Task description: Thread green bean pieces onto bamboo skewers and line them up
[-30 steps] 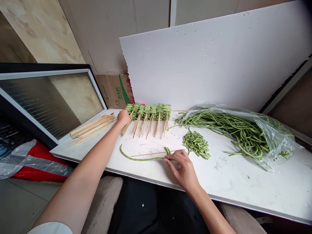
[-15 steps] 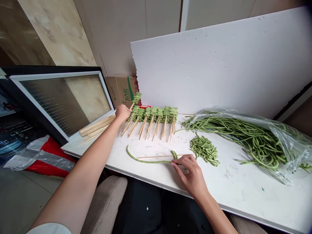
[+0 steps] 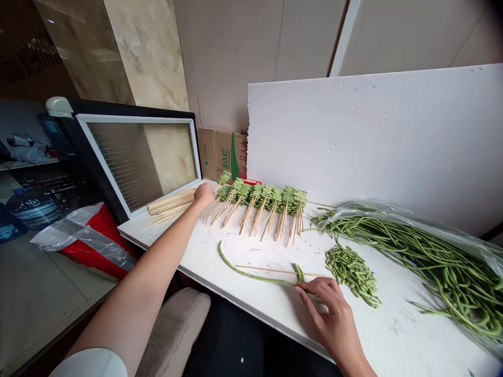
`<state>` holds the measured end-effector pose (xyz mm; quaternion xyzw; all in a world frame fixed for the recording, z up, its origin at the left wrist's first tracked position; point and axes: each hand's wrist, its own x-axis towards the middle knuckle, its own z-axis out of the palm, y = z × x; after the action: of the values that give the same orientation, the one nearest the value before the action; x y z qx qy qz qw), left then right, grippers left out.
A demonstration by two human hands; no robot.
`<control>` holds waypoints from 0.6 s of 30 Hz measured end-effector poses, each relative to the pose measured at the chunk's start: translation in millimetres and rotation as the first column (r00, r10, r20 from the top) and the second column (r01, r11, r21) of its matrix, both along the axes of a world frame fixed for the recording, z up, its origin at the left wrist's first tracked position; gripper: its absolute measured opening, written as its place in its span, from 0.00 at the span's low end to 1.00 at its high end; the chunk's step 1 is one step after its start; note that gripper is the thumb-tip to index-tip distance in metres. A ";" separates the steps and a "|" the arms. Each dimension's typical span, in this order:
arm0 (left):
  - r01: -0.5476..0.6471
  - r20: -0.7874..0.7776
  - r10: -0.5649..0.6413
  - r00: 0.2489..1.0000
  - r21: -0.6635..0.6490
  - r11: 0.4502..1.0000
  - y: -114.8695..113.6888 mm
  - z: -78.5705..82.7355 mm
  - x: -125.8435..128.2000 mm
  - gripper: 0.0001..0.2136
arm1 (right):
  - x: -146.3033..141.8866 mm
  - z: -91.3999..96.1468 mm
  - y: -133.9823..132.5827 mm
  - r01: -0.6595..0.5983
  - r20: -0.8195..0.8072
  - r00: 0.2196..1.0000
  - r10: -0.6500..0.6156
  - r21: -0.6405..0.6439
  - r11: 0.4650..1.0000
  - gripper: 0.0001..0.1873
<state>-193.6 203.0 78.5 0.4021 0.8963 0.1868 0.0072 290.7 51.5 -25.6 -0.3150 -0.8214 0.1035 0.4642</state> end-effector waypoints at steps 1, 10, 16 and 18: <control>-0.002 0.008 0.002 1.000 -0.004 1.000 0.7 -4.7 -0.7 0.14 | 0.2 -0.3 0.1 -0.003 0.006 1.000 0.003 0.002 1.000 0.07; 0.036 0.026 -0.035 0.999 -0.036 0.999 2.3 -30.0 -0.7 0.13 | 1.7 -6.9 2.2 0.001 0.026 1.000 -0.002 0.013 1.000 0.07; 0.066 0.007 -0.066 0.998 -0.029 0.997 -0.8 -30.2 3.7 0.13 | 0.4 -3.8 1.2 -0.008 0.033 0.999 0.008 -0.013 1.000 0.06; 0.080 0.015 -0.080 0.997 -0.025 0.996 -2.8 -30.6 4.5 0.13 | -0.3 -2.5 0.7 -0.008 0.028 1.000 0.008 -0.011 1.000 0.06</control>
<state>-189.1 200.2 47.8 0.4362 0.8818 0.1776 0.0259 290.5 52.2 -28.1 -0.3157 -0.8284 0.1054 0.4505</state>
